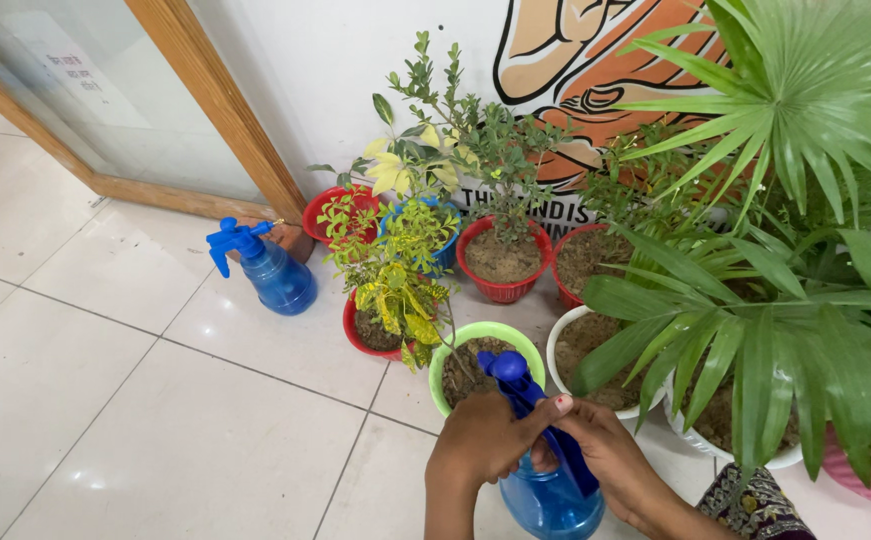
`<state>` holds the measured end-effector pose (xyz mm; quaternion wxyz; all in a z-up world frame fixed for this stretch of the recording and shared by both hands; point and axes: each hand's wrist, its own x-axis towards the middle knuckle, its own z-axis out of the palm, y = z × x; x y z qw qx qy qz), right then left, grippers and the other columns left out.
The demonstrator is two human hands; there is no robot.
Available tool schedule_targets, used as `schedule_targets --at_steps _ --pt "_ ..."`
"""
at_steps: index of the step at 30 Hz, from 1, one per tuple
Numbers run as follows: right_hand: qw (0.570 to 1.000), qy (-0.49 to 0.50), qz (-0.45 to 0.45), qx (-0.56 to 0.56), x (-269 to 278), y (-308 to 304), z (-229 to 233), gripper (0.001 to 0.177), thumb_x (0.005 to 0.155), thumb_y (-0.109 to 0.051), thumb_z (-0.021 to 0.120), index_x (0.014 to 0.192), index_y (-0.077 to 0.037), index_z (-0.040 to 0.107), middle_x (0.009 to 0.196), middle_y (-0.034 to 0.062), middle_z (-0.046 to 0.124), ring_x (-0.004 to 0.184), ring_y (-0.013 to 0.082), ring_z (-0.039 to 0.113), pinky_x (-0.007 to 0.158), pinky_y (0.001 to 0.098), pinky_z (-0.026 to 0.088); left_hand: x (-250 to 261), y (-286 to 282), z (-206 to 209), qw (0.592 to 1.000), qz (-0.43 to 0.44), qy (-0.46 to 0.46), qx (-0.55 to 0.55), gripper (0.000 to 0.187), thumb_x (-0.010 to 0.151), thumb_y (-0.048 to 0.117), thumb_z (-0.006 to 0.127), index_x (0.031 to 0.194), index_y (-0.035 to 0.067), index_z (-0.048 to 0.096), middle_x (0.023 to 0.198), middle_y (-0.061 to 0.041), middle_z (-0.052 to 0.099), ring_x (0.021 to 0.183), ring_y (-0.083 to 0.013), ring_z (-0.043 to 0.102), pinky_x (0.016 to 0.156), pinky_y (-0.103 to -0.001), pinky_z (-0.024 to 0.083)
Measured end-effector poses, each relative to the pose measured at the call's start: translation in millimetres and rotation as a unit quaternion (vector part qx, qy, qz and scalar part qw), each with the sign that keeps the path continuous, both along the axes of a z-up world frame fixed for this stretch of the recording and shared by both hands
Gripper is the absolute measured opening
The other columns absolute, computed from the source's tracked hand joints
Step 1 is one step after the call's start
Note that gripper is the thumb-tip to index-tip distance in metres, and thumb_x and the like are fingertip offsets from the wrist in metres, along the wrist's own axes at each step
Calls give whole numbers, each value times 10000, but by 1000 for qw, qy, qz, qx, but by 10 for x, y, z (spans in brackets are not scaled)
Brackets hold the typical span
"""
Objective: The person uses a blue spray bottle to mist water onto several potted plants arranged on a tiled floor. They systematically move from one plant to the next, spraying the leaves and soil of each.
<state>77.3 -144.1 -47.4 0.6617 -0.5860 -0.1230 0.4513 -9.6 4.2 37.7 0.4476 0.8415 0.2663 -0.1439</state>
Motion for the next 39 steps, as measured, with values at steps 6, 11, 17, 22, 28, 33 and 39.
schedule_targets --at_steps 6,11,17,22,28,33,39 --pt "999 39 -5 23 -14 -20 -18 472 948 -507 524 973 -55 656 712 48 644 644 146 615 615 312 511 0 2 -21 999 -4 -19 -51 836 854 812 507 582 51 720 505 -73 635 453 -176 657 491 -320 574" --pt "999 20 20 30 7 -22 -36 484 945 -497 583 966 -22 672 722 67 648 669 159 627 649 317 520 -19 21 -40 998 -3 -19 -53 834 857 795 531 592 29 726 512 -71 645 449 -182 652 477 -318 566" --pt "1000 18 3 1 17 -21 -13 430 944 -458 560 959 -49 692 704 63 650 659 162 629 643 321 519 -13 19 -22 999 -1 -8 -45 828 859 798 536 610 34 735 506 -91 634 450 -185 659 478 -318 569" --pt "999 37 -39 4 43 -42 -69 436 946 -470 569 978 -54 697 682 71 640 626 176 621 606 336 510 4 -15 -43 997 -7 -43 -70 827 884 774 506 615 30 743 499 -91 634 446 -190 658 476 -316 565" --pt "997 10 -72 6 187 -61 -191 425 921 -436 621 948 -19 695 741 80 678 656 164 626 647 328 521 78 -123 -135 996 -35 -73 -34 851 959 732 429 622 7 723 488 -130 615 448 -230 659 552 -341 583" --pt "998 -5 -62 33 196 -119 -195 459 921 -473 616 853 -24 683 687 80 662 610 172 624 604 335 507 108 -128 -176 995 -49 -79 -44 847 955 747 393 622 38 717 534 -113 648 518 -256 690 620 -386 595" --pt "997 -18 -80 -13 213 -175 -142 446 917 -440 641 810 -11 694 655 94 651 594 198 611 614 351 497 121 -207 -238 988 -77 -134 9 825 991 708 349 570 100 717 582 -86 688 665 -303 716 794 -394 563"
